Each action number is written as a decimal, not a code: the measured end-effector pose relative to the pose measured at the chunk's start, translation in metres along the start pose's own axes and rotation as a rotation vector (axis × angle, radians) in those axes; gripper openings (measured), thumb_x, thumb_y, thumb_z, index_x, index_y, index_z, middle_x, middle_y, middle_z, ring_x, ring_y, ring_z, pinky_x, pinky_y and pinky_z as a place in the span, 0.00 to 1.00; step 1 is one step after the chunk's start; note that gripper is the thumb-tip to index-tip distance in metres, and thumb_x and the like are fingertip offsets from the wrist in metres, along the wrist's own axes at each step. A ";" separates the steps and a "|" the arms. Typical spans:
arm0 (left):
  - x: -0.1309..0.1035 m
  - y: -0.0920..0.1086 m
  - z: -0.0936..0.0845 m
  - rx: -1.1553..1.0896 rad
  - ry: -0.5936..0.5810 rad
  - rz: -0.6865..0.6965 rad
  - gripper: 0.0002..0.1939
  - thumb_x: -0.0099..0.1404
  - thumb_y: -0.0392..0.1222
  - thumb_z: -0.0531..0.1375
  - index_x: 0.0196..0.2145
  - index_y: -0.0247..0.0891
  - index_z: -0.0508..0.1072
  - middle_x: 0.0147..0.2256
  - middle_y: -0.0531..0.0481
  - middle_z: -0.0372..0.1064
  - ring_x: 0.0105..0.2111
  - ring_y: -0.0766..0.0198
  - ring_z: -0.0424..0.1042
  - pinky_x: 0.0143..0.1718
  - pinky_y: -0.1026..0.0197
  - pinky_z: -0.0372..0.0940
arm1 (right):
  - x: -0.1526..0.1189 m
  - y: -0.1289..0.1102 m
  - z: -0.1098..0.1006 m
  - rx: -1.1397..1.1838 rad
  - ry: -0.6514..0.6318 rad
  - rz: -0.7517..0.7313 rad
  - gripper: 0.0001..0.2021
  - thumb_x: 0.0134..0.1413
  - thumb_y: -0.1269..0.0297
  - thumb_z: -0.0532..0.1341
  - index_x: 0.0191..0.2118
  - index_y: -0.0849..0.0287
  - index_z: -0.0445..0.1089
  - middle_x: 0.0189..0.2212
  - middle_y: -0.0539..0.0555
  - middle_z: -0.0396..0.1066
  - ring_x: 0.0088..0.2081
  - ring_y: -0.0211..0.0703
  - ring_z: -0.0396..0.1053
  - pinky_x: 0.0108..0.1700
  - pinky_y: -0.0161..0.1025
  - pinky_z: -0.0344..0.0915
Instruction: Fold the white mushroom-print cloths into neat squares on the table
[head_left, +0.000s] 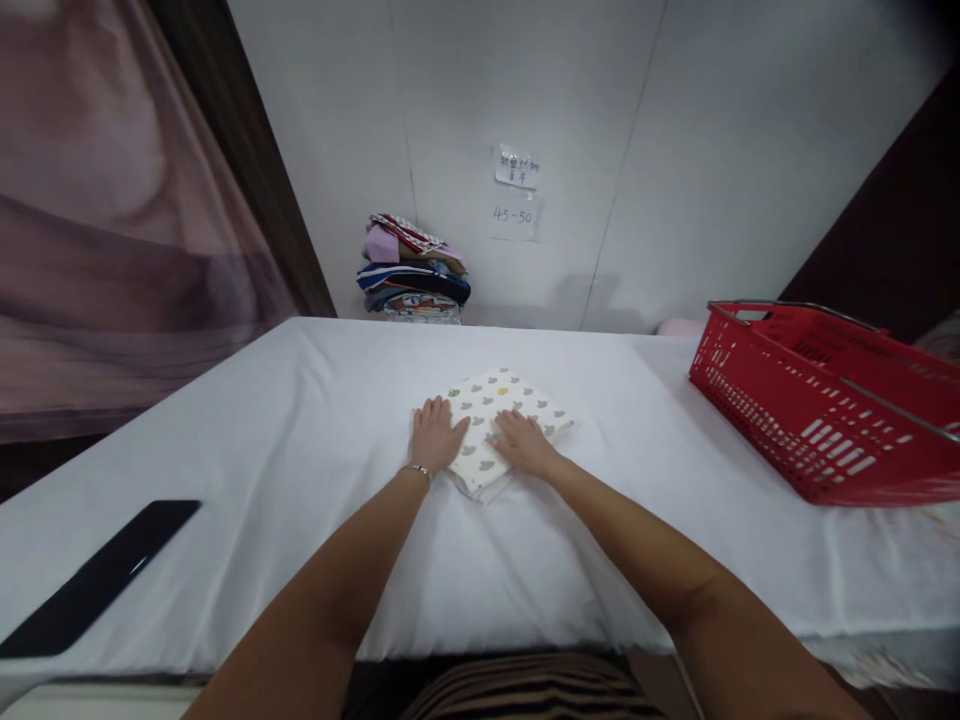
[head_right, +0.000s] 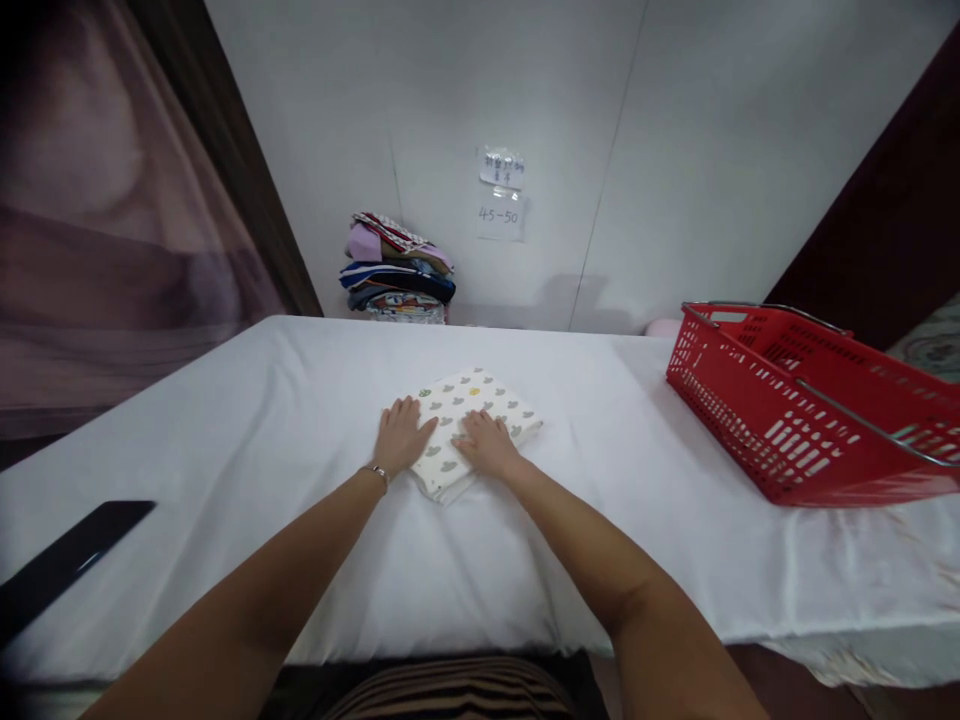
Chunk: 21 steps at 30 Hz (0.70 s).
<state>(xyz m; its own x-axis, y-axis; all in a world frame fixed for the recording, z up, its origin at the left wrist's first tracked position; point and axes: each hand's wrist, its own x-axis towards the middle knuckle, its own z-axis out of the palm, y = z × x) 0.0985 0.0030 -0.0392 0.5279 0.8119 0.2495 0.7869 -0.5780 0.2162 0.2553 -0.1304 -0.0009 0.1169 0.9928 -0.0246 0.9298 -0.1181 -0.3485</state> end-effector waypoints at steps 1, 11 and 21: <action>0.000 0.000 0.000 -0.003 -0.007 -0.001 0.34 0.67 0.56 0.44 0.62 0.28 0.57 0.64 0.38 0.49 0.64 0.48 0.45 0.64 0.45 0.40 | 0.002 0.006 -0.005 -0.016 0.020 0.028 0.28 0.64 0.50 0.45 0.64 0.58 0.52 0.67 0.58 0.43 0.67 0.51 0.36 0.63 0.52 0.37; -0.004 0.002 -0.002 0.029 -0.002 -0.003 0.32 0.68 0.55 0.45 0.61 0.29 0.59 0.64 0.38 0.50 0.64 0.48 0.45 0.64 0.46 0.40 | 0.018 0.040 -0.007 -0.168 0.004 0.168 0.29 0.63 0.51 0.45 0.64 0.63 0.52 0.67 0.62 0.43 0.66 0.54 0.39 0.62 0.55 0.38; -0.005 -0.001 0.002 0.086 0.012 0.010 0.32 0.68 0.55 0.45 0.60 0.29 0.60 0.63 0.38 0.51 0.64 0.48 0.47 0.64 0.45 0.42 | 0.116 0.023 -0.011 -0.168 0.015 0.010 0.33 0.63 0.48 0.42 0.67 0.62 0.43 0.68 0.57 0.35 0.68 0.48 0.30 0.65 0.53 0.32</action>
<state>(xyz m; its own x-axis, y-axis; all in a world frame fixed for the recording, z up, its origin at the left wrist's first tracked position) 0.0958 -0.0005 -0.0430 0.5320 0.8050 0.2627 0.8067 -0.5761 0.1319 0.2937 -0.0185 -0.0011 0.1305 0.9914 -0.0128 0.9738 -0.1305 -0.1865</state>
